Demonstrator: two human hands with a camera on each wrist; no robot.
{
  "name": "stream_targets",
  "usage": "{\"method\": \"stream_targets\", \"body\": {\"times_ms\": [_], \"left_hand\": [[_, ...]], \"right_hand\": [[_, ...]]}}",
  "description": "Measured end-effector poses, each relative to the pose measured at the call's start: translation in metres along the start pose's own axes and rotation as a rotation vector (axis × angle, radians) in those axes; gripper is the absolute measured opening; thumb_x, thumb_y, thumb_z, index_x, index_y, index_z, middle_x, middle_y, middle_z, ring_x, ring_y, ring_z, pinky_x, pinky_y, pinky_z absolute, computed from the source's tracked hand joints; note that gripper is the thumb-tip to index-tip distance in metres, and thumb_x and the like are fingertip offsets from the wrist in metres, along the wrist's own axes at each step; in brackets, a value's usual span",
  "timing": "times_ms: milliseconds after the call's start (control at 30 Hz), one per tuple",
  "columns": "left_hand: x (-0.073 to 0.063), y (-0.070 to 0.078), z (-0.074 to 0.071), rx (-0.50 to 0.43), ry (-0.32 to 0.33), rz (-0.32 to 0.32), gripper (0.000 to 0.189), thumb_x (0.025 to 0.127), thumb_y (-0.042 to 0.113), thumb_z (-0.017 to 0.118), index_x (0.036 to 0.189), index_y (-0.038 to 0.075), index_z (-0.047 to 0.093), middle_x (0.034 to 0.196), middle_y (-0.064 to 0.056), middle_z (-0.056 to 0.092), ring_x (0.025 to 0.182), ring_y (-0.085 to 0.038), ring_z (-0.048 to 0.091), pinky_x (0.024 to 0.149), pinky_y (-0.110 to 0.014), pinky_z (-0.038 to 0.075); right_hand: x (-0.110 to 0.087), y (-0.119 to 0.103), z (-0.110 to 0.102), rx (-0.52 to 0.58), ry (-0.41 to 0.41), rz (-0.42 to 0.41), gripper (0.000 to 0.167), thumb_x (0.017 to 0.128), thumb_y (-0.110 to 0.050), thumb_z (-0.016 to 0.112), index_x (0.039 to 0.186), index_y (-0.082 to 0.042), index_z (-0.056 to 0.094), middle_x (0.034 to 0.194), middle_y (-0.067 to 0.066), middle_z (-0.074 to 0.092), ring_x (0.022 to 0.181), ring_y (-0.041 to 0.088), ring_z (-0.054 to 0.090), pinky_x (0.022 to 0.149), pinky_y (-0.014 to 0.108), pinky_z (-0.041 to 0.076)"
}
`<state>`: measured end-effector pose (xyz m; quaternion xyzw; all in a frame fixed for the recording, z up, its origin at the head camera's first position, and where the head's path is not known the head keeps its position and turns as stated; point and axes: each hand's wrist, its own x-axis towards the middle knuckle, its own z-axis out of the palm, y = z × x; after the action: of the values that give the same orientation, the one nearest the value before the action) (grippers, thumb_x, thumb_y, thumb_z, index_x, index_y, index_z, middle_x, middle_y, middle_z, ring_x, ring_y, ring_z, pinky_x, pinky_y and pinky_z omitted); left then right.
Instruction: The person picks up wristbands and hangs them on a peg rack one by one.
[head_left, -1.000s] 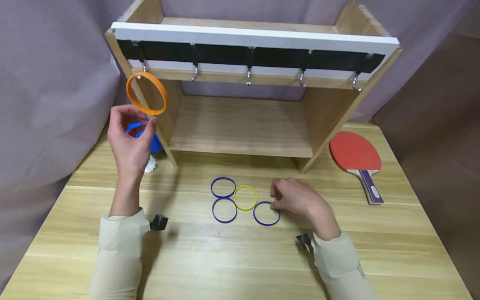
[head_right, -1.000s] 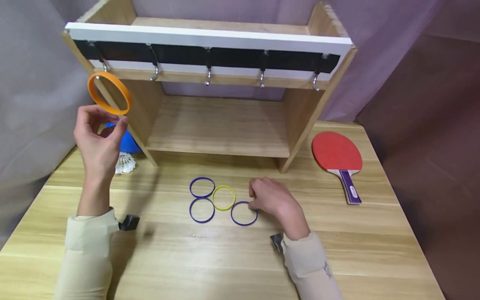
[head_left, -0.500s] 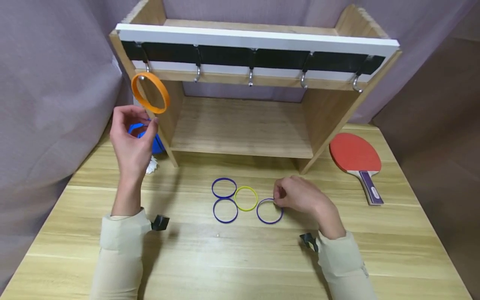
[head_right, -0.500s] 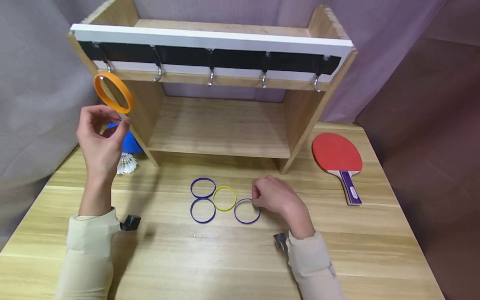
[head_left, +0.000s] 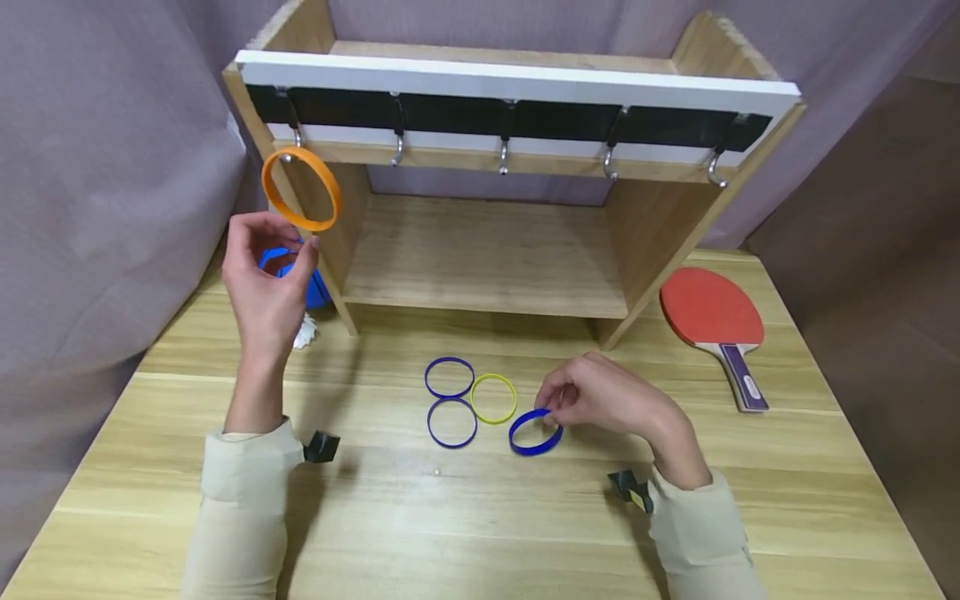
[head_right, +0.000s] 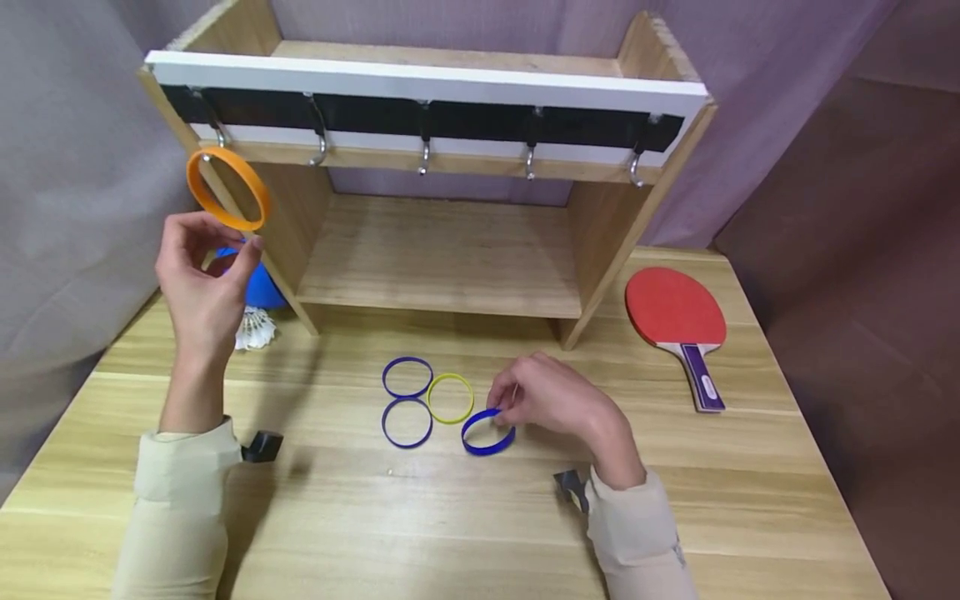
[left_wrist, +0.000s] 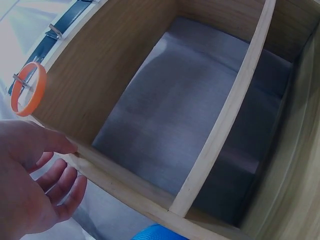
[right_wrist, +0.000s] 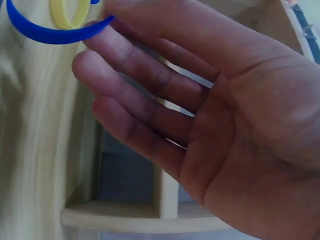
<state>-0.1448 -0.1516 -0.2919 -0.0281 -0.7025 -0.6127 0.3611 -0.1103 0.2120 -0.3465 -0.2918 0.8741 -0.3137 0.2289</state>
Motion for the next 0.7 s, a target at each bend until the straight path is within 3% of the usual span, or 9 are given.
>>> {"method": "stream_targets", "body": {"times_ms": [100,200,267,400,567,700], "left_hand": [[0.0,0.001,0.0,0.005,-0.001,0.002,0.031,0.082,-0.001,0.074,0.105,-0.009,0.055,0.094,-0.02,0.057,0.082,-0.024,0.058,0.074,-0.026,0.052],[0.0,0.002,0.0,0.0,-0.006,0.008,0.03,0.082,-0.002,0.073,0.106,-0.01,0.055,0.094,-0.02,0.057,0.083,-0.025,0.058,0.075,-0.026,0.052],[0.0,0.001,0.0,-0.005,-0.006,0.012,0.031,0.082,-0.002,0.073,0.106,-0.01,0.055,0.095,-0.021,0.057,0.083,-0.025,0.057,0.075,-0.026,0.053],[0.001,0.0,-0.001,-0.014,-0.003,0.013,0.031,0.082,-0.002,0.073,0.106,-0.01,0.055,0.095,-0.02,0.057,0.083,-0.026,0.057,0.075,-0.026,0.053],[0.001,-0.002,-0.002,-0.026,-0.011,0.009,0.032,0.082,-0.001,0.074,0.107,-0.009,0.056,0.095,-0.022,0.056,0.082,-0.026,0.058,0.075,-0.026,0.053],[0.001,-0.002,-0.002,-0.024,-0.017,0.016,0.032,0.082,-0.002,0.074,0.107,-0.01,0.055,0.095,-0.022,0.057,0.083,-0.026,0.058,0.075,-0.027,0.053]], "right_hand": [[-0.001,-0.011,-0.001,0.017,0.008,-0.068,0.014,0.083,-0.013,0.079,0.094,-0.021,0.075,0.085,-0.008,0.071,0.073,0.009,0.066,0.066,0.028,0.056],[0.002,-0.031,-0.002,0.118,0.029,-0.175,0.016,0.085,-0.018,0.078,0.099,-0.024,0.075,0.091,-0.01,0.072,0.076,0.01,0.066,0.067,0.029,0.056],[0.01,-0.049,-0.002,0.261,0.051,-0.271,0.019,0.085,-0.015,0.078,0.103,-0.02,0.075,0.094,-0.005,0.072,0.079,0.015,0.067,0.068,0.033,0.057],[0.033,-0.095,-0.005,0.661,0.123,-0.425,0.022,0.083,-0.004,0.077,0.105,-0.008,0.073,0.098,0.013,0.072,0.077,0.029,0.068,0.067,0.042,0.058],[0.066,-0.138,-0.014,1.107,0.36,-0.571,0.022,0.086,0.003,0.071,0.107,-0.002,0.071,0.105,0.023,0.068,0.085,0.03,0.068,0.07,0.039,0.059],[0.088,-0.153,-0.018,1.325,0.586,-0.623,0.021,0.089,0.008,0.065,0.108,0.001,0.07,0.109,0.023,0.068,0.09,0.028,0.07,0.075,0.034,0.058]]}}
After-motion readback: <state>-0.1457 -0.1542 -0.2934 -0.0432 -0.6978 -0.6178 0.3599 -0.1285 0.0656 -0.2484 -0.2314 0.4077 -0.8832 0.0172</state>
